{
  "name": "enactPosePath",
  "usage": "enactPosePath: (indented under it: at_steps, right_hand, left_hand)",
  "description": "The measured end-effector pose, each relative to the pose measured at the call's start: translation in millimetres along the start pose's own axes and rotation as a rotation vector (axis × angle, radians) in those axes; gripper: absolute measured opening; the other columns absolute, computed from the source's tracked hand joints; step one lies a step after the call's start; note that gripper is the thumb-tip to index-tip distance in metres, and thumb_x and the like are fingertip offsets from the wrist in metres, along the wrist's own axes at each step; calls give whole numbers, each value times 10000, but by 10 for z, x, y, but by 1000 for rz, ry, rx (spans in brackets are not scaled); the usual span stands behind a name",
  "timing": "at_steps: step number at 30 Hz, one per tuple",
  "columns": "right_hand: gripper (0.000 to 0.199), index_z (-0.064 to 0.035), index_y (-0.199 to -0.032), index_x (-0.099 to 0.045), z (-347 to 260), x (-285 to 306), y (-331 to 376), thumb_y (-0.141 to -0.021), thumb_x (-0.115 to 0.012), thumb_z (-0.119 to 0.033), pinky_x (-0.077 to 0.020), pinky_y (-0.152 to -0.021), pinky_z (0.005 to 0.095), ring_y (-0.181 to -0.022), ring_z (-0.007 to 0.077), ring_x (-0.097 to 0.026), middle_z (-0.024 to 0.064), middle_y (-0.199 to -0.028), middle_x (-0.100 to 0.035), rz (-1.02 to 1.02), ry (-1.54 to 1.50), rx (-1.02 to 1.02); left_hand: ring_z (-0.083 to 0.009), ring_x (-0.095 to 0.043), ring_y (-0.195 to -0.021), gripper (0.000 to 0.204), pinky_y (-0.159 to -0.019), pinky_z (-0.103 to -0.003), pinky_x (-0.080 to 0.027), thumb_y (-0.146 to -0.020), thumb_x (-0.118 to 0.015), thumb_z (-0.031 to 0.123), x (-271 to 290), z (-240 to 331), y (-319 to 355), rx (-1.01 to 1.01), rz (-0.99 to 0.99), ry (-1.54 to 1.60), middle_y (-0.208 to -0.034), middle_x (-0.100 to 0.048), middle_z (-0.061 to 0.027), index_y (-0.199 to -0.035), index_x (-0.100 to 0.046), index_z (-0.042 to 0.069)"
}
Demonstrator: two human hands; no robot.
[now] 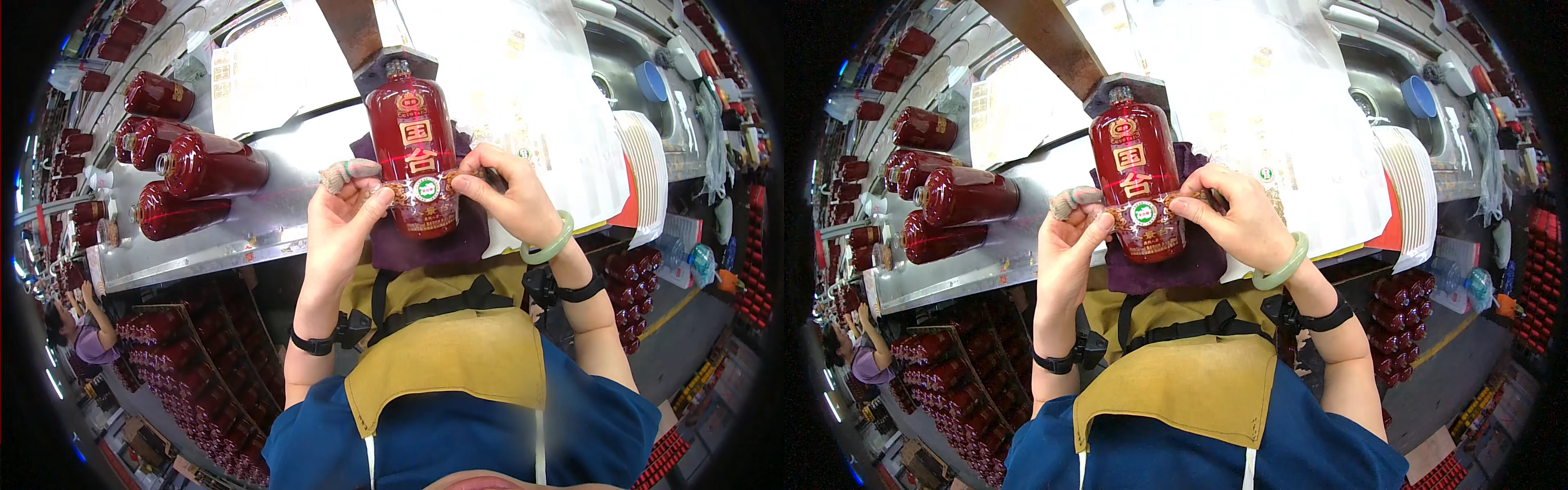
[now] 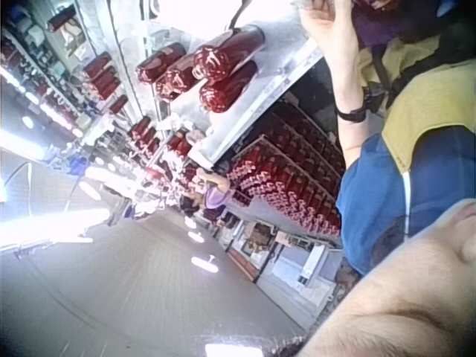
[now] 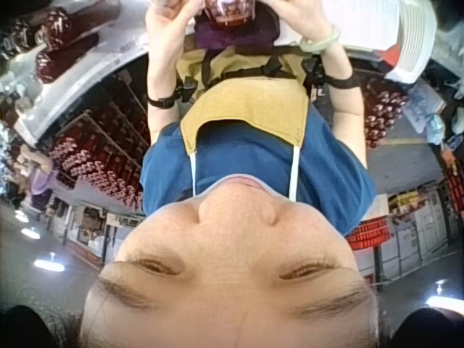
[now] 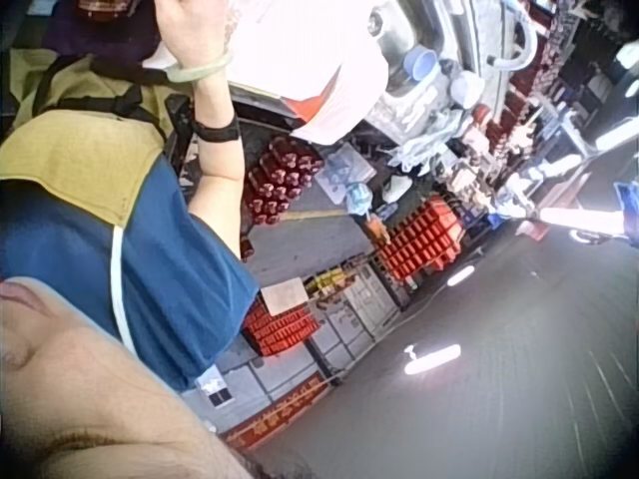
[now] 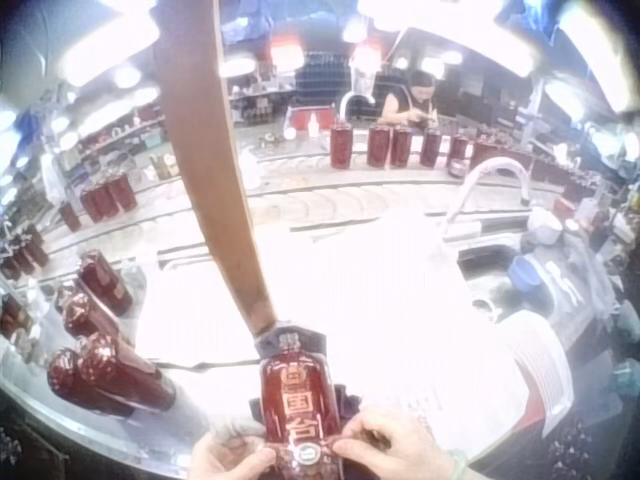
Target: Manually applying decorative labels and gold foil seals to red liquor bottles at a production line workstation.
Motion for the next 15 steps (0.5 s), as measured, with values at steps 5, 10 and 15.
enactPosePath:
  at_steps: [5,10,15]
  right_hand:
    - [190,-3,-955,-713,13,-11,6,-925,-781,-178,-448,-655,299,-699,129,-544,60,-806,-640,3,-28,2]
    - [191,0,-960,-714,3,-12,-1,-931,-777,-178,-449,-657,298,-700,129,-544,58,-807,-637,13,-9,28]
    - [189,2,-958,-712,-8,-3,-5,-934,-775,-175,-450,-658,301,-700,129,-545,58,-807,-636,14,-9,28]
  left_hand:
    - [-90,-600,-918,303,-804,-255,-503,-975,-712,17,2,-16,1,-3,22,-5,-1021,-643,-19,-1254,-595,16]
    - [-86,-606,-943,320,-826,-247,-506,-964,-726,8,18,-13,-12,2,18,-10,-1025,-633,-14,-1255,-593,16]
    - [-79,-607,-966,337,-846,-238,-503,-954,-735,-7,12,-23,-18,14,14,9,-1028,-620,-5,-1257,-589,18]
Point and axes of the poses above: each hand's wrist, its own y-axis away from the middle knuckle, its own x-axis out of the back of the hand, z = x × y, the point moved 4 cm from there along -y, towards the middle knuckle
